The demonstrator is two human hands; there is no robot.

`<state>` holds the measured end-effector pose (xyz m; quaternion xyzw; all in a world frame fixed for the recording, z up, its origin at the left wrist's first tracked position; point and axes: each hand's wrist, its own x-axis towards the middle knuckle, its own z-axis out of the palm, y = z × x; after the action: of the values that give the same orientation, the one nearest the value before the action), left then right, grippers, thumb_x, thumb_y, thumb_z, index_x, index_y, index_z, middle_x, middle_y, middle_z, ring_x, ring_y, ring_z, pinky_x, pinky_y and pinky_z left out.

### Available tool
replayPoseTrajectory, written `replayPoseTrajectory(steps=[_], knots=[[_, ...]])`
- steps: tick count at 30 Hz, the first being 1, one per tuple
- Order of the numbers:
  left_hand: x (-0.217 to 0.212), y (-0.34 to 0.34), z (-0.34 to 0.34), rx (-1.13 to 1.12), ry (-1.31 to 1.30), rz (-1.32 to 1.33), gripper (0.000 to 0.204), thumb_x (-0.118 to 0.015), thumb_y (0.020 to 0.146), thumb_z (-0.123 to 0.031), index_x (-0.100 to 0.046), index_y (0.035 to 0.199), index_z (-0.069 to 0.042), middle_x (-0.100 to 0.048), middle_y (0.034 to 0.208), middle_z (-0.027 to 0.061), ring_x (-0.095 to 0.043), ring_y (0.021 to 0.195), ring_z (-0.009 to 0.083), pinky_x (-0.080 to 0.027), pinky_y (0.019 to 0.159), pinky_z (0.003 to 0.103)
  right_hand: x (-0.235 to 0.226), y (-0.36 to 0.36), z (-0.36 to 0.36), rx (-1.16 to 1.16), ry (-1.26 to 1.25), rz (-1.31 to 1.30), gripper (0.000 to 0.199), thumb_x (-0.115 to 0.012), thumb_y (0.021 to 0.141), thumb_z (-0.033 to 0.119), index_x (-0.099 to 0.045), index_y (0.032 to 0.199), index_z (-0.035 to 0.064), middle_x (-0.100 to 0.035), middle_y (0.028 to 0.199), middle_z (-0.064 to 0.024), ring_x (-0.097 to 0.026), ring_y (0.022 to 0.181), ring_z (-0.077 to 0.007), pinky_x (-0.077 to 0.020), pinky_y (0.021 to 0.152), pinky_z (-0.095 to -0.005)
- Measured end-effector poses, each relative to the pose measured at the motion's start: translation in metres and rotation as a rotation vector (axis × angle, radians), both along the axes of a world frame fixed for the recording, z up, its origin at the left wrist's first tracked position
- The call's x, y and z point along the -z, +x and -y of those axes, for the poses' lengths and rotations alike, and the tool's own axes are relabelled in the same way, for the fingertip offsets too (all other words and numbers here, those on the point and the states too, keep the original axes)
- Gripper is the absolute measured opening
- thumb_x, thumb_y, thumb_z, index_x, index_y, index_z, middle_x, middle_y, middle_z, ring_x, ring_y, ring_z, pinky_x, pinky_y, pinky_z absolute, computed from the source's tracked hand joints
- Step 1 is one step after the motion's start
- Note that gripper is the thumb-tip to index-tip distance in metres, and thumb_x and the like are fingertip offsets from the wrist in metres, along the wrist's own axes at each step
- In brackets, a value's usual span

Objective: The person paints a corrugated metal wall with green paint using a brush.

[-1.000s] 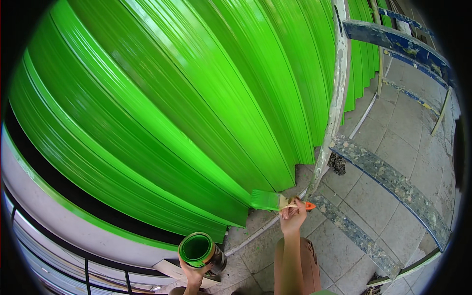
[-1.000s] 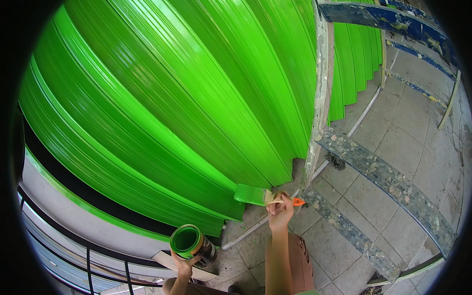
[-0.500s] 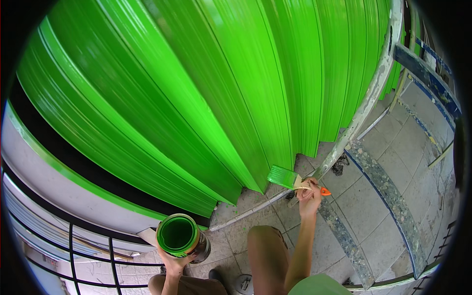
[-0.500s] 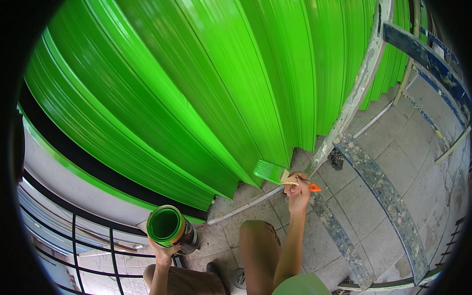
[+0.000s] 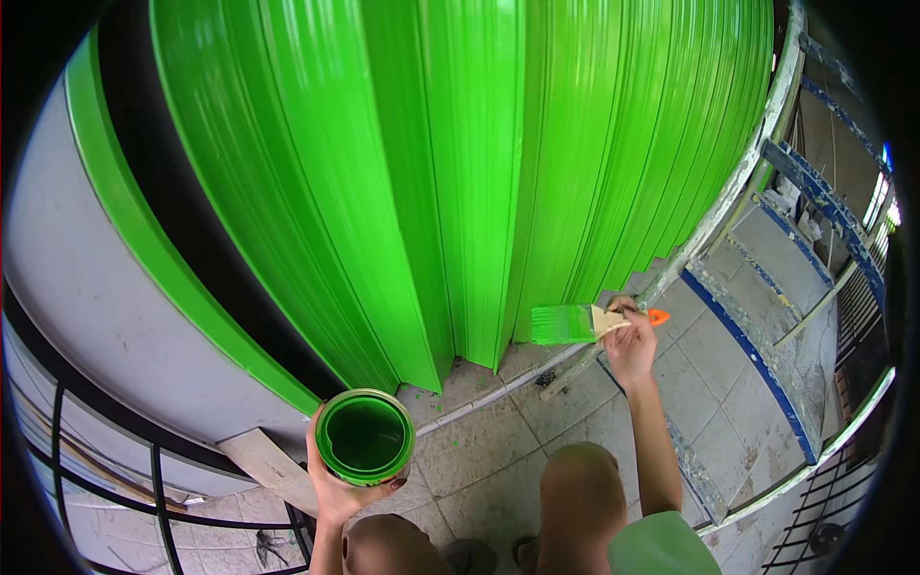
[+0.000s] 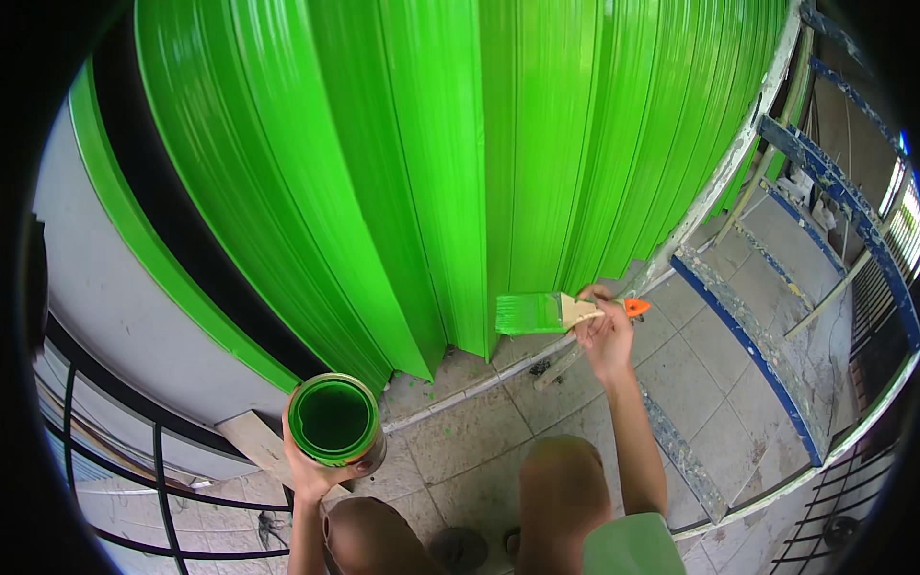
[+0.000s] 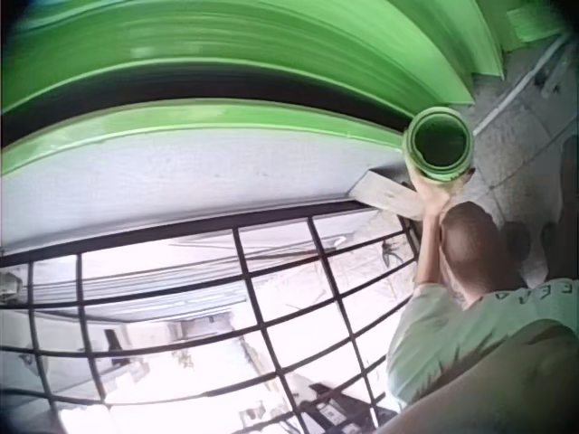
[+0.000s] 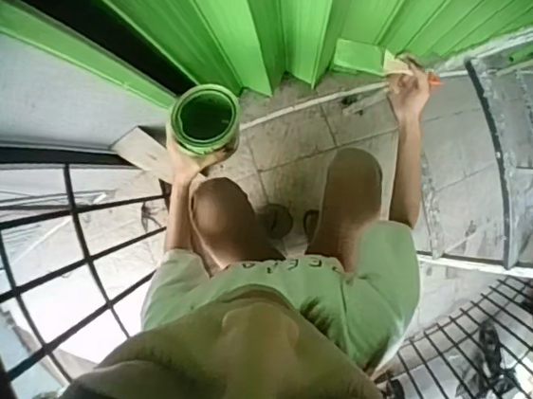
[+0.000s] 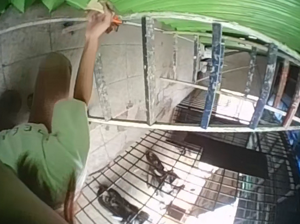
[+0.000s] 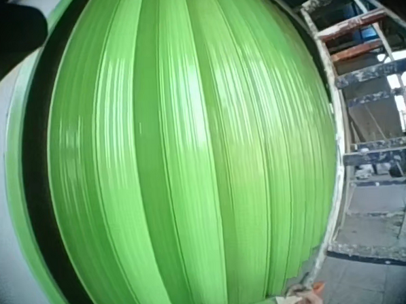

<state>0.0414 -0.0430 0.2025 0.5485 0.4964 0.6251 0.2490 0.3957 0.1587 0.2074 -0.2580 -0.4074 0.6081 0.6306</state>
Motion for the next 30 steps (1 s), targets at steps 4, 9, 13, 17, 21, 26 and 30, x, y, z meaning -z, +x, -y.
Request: replayPoseTrajectory(steps=[4,9,13,17,21,26,30], knots=[[0.029,-0.033,-0.004,0.039,-0.001,-0.072,0.113,-0.091,0.043,-0.016,-0.029,0.135,0.003,-0.055,0.121,0.0153,-0.055,0.112,0.0247,-0.042,0.098,0.038,-0.05,-0.034,0.022,-0.021,0.118,0.346,0.024,-0.044,0.088,0.025,-0.05,0.098,0.0035,-0.054,0.062,-0.0072,-0.049,0.047,-0.0126,-0.0324,0.042,-0.0228],[0.043,-0.046,-0.009,0.097,-0.003,-0.048,0.112,-0.091,0.044,-0.018,-0.03,0.136,0.002,-0.055,0.121,0.0142,-0.055,0.112,0.0249,-0.042,0.099,0.037,-0.085,-0.061,0.055,0.008,0.275,0.528,0.017,-0.047,0.091,0.019,-0.049,0.095,0.0022,-0.059,0.068,-0.0112,-0.055,0.049,-0.0146,-0.0384,0.041,-0.0233],[0.043,-0.051,-0.01,0.126,-0.031,-0.161,0.111,-0.092,0.044,-0.024,-0.032,0.135,0.001,-0.055,0.123,0.0141,-0.054,0.114,0.0255,-0.041,0.099,0.038,-0.078,-0.079,0.079,-0.009,0.286,0.49,0.014,-0.047,0.094,0.015,-0.05,0.092,0.0011,-0.061,0.07,-0.0128,-0.058,0.05,-0.0171,-0.0411,0.04,-0.0245],[0.033,-0.046,-0.015,0.179,-0.059,-0.253,0.113,-0.092,0.043,-0.026,-0.032,0.135,0.0,-0.054,0.124,0.0142,-0.053,0.115,0.0266,-0.041,0.1,0.037,-0.054,-0.104,0.094,-0.138,0.246,0.42,0.014,-0.047,0.094,0.014,-0.051,0.092,-0.0002,-0.061,0.073,-0.0131,-0.059,0.052,-0.0176,-0.043,0.041,-0.0251],[0.042,-0.039,-0.012,0.178,-0.073,-0.271,0.114,-0.092,0.043,-0.027,-0.032,0.136,-0.001,-0.053,0.124,0.0144,-0.052,0.116,0.0269,-0.04,0.1,0.038,-0.031,-0.119,0.091,-0.294,0.309,0.387,0.016,-0.047,0.095,0.015,-0.051,0.094,-0.001,-0.061,0.073,-0.0129,-0.06,0.054,-0.0174,-0.0438,0.043,-0.0251],[0.075,-0.027,-0.02,0.26,-0.177,-0.32,0.117,-0.093,0.042,-0.033,-0.032,0.137,-0.004,-0.043,0.132,0.0135,-0.04,0.125,0.0286,-0.033,0.105,0.041,0.021,-0.102,0.066,-0.324,0.191,0.1,0.017,-0.047,0.095,0.016,-0.051,0.095,-0.0003,-0.061,0.073,-0.0121,-0.06,0.054,-0.0172,-0.0432,0.043,-0.0249],[0.09,0.006,-0.041,0.3,-0.3,-0.584,0.116,-0.092,0.041,-0.034,-0.033,0.137,-0.007,-0.042,0.133,0.0131,-0.037,0.126,0.029,-0.033,0.105,0.041,0.07,-0.069,0.047,-0.377,0.091,0.144,0.015,-0.046,0.093,0.016,-0.049,0.095,0.0018,-0.06,0.072,-0.0124,-0.059,0.052,-0.0184,-0.0414,0.04,-0.0261]])
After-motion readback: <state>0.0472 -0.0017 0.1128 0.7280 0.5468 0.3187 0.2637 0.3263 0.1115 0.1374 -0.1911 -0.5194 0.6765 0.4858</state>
